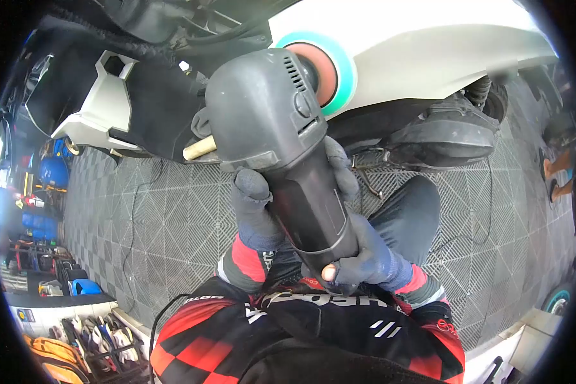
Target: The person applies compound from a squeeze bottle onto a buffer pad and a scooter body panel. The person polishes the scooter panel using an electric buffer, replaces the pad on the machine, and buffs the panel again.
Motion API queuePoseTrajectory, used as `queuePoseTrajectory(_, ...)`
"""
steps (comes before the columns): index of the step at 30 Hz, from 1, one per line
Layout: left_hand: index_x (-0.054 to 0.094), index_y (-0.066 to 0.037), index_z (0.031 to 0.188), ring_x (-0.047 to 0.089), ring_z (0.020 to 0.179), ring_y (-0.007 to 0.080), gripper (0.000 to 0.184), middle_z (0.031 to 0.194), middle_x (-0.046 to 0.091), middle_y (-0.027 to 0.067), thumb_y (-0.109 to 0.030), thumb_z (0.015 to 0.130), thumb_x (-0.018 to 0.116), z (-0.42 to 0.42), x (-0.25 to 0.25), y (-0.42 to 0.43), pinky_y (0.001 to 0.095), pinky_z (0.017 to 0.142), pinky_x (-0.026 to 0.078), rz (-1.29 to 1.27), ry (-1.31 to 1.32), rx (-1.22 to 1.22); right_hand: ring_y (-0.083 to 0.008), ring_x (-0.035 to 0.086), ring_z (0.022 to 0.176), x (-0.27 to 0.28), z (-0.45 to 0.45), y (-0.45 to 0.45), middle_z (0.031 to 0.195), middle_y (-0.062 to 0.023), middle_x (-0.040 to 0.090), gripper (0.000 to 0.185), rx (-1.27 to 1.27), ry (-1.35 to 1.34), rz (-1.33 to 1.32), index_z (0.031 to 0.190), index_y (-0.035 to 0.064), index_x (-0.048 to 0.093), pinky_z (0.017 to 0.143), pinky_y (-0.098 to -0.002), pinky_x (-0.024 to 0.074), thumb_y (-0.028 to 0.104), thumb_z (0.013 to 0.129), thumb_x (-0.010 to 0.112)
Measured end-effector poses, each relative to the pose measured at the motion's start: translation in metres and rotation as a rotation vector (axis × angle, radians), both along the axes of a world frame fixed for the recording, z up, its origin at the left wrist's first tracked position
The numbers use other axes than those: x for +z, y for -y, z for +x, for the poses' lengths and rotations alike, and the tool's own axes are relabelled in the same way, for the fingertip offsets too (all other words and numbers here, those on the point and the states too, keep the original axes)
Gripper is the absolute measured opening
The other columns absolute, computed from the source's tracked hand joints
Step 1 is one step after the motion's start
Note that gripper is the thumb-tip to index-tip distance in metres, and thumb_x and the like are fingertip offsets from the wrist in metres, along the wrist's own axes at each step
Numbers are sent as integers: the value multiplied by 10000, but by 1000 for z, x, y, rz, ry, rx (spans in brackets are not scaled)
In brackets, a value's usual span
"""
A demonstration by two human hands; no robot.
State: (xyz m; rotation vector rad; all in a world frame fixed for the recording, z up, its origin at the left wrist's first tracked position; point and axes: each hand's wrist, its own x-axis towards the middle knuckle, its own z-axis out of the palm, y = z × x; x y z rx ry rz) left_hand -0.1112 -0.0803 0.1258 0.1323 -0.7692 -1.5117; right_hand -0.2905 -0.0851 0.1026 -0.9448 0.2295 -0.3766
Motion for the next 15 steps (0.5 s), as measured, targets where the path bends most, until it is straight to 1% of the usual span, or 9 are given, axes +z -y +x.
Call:
queuePoseTrajectory(1,426,28,1375,695,967,365,1012,1158,617,244,-778,806,651,2,1,-2,450,782,628,91,51,90,-171,525,1220,-3,2,0,1353,-105,547,868,1,2,-1,1511,-40,344,1057,-331,413,158,799,800)
queuePoseTrajectory(2,517,57,1303,716,921,295,1059,1100,671,217,-832,745,660,6,2,-4,386,745,626,184,105,179,-177,506,1246,-4,7,0,1389,-116,519,884,60,-48,55,1525,-37,328,1075,-333,397,159,801,795)
queuePoseTrajectory(3,517,57,1303,716,921,295,1059,1100,671,217,-832,745,660,10,-1,-5,386,745,626,187,112,179,-183,487,1272,-6,12,-1,1425,-127,492,900,121,-96,113,1540,-34,313,1092,-335,382,160,803,791)
queuePoseTrajectory(4,512,50,1305,714,915,296,1040,1103,665,211,-822,757,661,18,-7,-7,386,737,628,205,100,222,-183,487,1272,-9,21,-3,1425,-127,492,900,122,-86,117,1540,-34,313,1092,-335,382,160,803,791)
queuePoseTrajectory(6,506,43,1306,713,909,298,1020,1106,658,206,-811,770,661,33,-15,-10,386,729,629,230,106,268,-230,416,1385,-16,41,-9,1535,-176,393,983,13,-70,83,1578,-38,253,1154,-364,323,203,790,788)
queuePoseTrajectory(8,484,23,1322,710,893,312,974,1100,646,206,-789,809,643,49,-23,-12,397,711,632,235,-67,217,-212,458,1298,-20,58,-12,1468,-165,435,983,-78,-58,-36,1577,-38,238,1082,-348,365,198,794,783)
queuePoseTrajectory(9,459,4,1348,707,887,330,937,1088,644,214,-766,841,630,57,-29,-8,416,706,635,171,-83,189,-203,478,1255,-22,65,-12,1435,-159,456,983,-117,-51,-110,1577,-38,231,1046,-340,386,195,795,781)
queuePoseTrajectory(12,454,-8,1358,705,884,342,917,1090,639,218,-755,854,622,71,-36,-1,439,702,636,131,-104,156,-176,541,1125,-27,80,-8,1334,-141,520,984,-238,-19,-379,1575,-38,210,937,-315,449,187,800,773)
queuePoseTrajectory(15,449,-14,1360,706,889,350,912,1101,633,225,-757,859,612,65,-35,0,451,697,640,106,-152,116,-148,603,995,-33,83,-5,1234,-124,583,985,-456,50,-760,1574,-38,189,829,-290,512,179,805,765)
